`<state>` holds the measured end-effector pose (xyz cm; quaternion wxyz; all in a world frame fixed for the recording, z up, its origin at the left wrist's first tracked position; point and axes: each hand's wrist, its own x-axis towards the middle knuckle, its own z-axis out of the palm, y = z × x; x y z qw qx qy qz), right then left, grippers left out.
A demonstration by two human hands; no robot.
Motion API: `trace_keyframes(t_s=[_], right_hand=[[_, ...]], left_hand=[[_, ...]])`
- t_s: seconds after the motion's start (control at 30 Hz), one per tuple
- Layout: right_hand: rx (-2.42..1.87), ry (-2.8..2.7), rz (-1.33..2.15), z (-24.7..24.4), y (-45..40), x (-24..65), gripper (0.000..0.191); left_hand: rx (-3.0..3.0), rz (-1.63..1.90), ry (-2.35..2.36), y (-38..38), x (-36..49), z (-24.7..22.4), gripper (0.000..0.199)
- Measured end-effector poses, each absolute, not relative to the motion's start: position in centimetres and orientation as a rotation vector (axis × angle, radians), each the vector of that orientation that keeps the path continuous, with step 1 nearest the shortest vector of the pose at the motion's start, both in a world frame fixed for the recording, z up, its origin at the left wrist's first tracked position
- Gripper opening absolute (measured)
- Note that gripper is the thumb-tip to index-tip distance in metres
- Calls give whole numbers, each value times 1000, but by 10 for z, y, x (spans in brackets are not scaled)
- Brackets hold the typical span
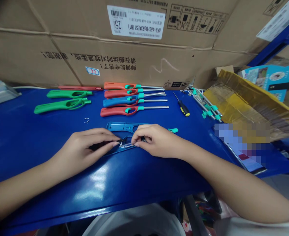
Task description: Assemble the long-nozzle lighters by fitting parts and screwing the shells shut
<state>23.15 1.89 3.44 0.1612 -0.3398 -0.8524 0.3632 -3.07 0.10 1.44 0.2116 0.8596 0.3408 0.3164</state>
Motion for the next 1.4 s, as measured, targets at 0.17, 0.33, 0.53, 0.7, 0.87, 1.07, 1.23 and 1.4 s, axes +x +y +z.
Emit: trace_keyframes(t_s=[0.17,0.33,0.53,0.7,0.87,1.07,1.23,1.4], right_hand=[[-973,-2429,1045,32,19,232,19],[-955,-2438,1064,32,19,232,17],[-973,-2454,1049,34,19,232,15],[-1039,-2439,973,32,18,230,10],[-1108,-2411,881,31,15,224,7],[-1107,-2404,874,32,13,222,7],[-1123,-2432,829,33,12,224,10],[-1131,-2466,793,33,12,223,10]], left_hand=[[2372,853,943,1,-31,16,16],[2360,860,971,1,-30,16,14],[2345,829,946,2,-29,16,16],[2357,807,935,1,-31,17,16],[2394,797,936,0,-29,16,16],[2436,797,947,-3,-29,18,17],[2478,749,961,-5,-29,24,22],[2563,731,993,-9,-30,25,26]])
